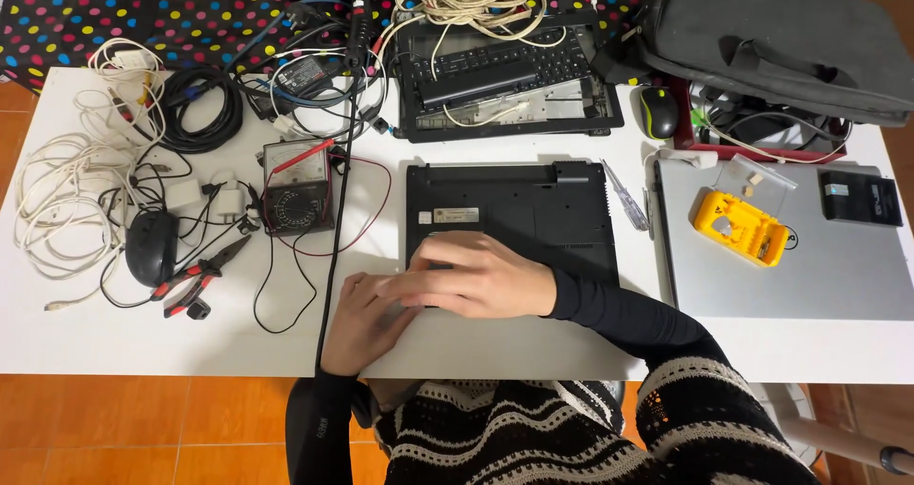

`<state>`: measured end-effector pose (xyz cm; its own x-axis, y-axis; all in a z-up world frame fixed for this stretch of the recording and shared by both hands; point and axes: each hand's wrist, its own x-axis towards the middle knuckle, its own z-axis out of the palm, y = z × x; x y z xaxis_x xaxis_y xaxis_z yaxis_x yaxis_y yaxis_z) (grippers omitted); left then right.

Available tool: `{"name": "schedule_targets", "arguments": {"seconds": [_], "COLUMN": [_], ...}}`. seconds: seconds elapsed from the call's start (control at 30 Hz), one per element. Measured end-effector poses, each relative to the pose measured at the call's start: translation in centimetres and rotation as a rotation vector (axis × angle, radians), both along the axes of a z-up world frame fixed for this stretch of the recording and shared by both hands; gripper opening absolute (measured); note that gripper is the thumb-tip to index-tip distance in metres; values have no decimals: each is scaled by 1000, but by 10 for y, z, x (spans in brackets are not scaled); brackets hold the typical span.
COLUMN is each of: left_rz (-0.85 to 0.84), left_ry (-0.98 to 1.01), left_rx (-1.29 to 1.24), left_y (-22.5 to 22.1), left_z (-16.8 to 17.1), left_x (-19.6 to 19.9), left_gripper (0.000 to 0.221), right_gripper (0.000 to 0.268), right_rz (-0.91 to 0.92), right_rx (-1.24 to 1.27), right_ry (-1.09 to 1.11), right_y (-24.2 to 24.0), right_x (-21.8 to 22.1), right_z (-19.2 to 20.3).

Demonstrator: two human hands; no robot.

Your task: The person uses a screwdriver to remove screws from the bottom cover of a laptop placed upside down on a white workbench, working around the panel edge by edge. They reposition the laptop and continue unscrewing screws one at a time, holding the panel steady with the other hand.

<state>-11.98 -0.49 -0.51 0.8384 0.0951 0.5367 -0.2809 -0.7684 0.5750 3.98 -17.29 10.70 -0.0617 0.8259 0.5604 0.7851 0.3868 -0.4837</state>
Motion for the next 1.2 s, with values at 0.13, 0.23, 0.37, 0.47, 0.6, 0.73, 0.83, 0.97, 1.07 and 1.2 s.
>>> {"name": "schedule_targets", "arguments": {"seconds": [0.13, 0.23, 0.37, 0.47, 0.6, 0.73, 0.83, 0.97, 1.07, 1.2], "left_rz": [4, 0, 1, -12, 9, 1, -12, 5, 23, 69], "left_ry": [5, 17, 4, -5, 86, 60, 38, 124, 99, 157], "left_rx": [-2, 34, 19, 4, -34, -50, -34, -50, -46, -103], "left_y": [0, -2, 0, 0, -1, 0, 1, -1, -1, -1], "left_z": [-1, 4, -1, 1, 2, 0, 1, 4, -3, -5], "left_x": [-1, 0, 0, 0, -1, -1, -1, -1, -1, -3], "left_gripper": [30, 30, 32, 35, 45, 42, 41, 46, 47, 49], "right_gripper": [34, 34, 30, 28, 32, 31, 31, 32, 32, 32], "right_rz": [24, 38, 8, 21, 17, 2, 40, 41, 9, 16], "right_rx": [20, 53, 1, 2, 40, 46, 68, 82, 73, 91], "right_ry": [22, 6, -6, 14, -10, -25, 15, 12, -30, -24], "right_y": [3, 2, 1, 4, 3, 3, 5, 5, 4, 5], "right_x": [0, 3, 3, 3, 5, 6, 4, 4, 6, 6], "right_z": [17, 5, 0, 15, 12, 6, 16, 19, 14, 14]}}
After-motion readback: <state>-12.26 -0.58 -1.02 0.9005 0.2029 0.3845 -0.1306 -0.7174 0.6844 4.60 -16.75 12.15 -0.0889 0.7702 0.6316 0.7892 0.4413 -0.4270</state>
